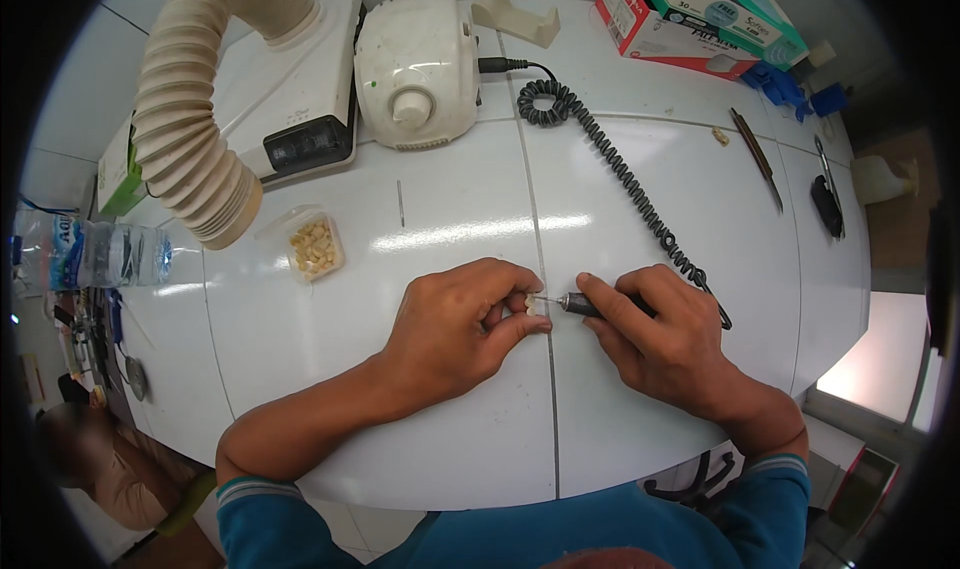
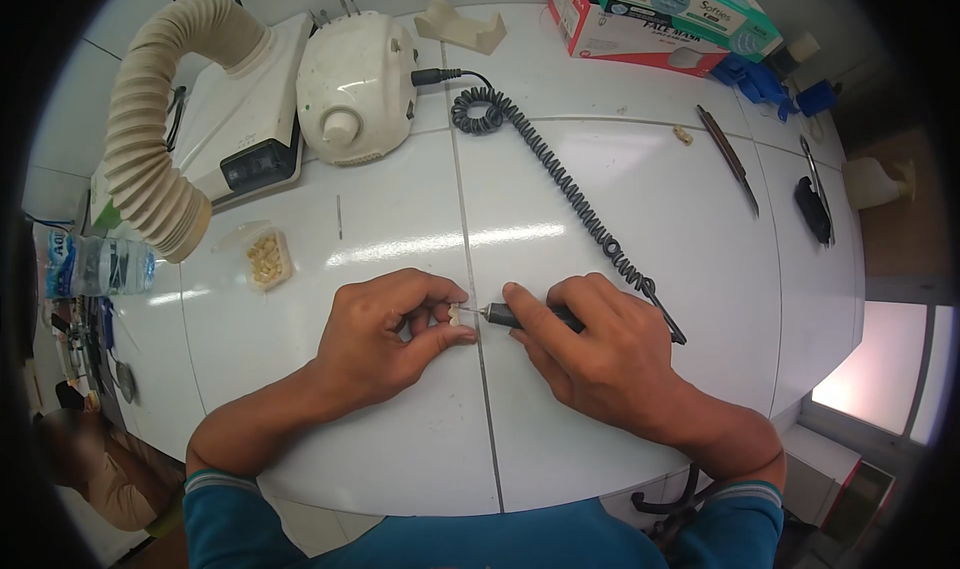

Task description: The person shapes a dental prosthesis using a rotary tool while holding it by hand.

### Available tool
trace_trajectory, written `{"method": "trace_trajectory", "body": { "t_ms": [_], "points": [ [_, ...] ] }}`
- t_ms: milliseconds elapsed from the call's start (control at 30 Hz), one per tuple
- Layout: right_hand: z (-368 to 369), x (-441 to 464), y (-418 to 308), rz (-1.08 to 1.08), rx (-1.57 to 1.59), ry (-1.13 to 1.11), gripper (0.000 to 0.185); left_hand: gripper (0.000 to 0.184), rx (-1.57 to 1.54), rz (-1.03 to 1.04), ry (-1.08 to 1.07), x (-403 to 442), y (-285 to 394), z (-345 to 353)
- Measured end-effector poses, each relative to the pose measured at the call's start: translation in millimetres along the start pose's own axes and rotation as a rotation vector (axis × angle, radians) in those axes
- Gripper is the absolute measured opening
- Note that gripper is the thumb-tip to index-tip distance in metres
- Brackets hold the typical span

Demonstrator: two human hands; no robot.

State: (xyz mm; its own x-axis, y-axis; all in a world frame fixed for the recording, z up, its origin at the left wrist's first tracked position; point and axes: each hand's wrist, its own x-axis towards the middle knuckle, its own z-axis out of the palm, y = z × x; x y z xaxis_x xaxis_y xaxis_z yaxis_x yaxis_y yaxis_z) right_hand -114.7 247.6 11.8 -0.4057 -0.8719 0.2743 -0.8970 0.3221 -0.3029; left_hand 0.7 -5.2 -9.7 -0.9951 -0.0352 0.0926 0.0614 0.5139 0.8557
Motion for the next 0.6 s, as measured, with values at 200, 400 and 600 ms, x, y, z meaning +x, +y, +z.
{"method": "trace_trajectory", "body": {
  "t_ms": [200,400,600],
  "points": [
    [-2.2,1.5,-1.4,0.003,0.007,-0.017,0.047,0.031,0.019,0.009,-0.004,0.2,1.0,-0.6],
    [-2.7,2.2,-1.7,0.020,0.016,-0.011,0.048,0.031,0.030,0.015,-0.009,0.8,1.1,-1.0],
    [-2.9,3.4,-2.7,0.029,0.016,-0.022,0.049,0.031,0.040,0.018,-0.017,0.7,0.9,-1.3]
  ]
}}
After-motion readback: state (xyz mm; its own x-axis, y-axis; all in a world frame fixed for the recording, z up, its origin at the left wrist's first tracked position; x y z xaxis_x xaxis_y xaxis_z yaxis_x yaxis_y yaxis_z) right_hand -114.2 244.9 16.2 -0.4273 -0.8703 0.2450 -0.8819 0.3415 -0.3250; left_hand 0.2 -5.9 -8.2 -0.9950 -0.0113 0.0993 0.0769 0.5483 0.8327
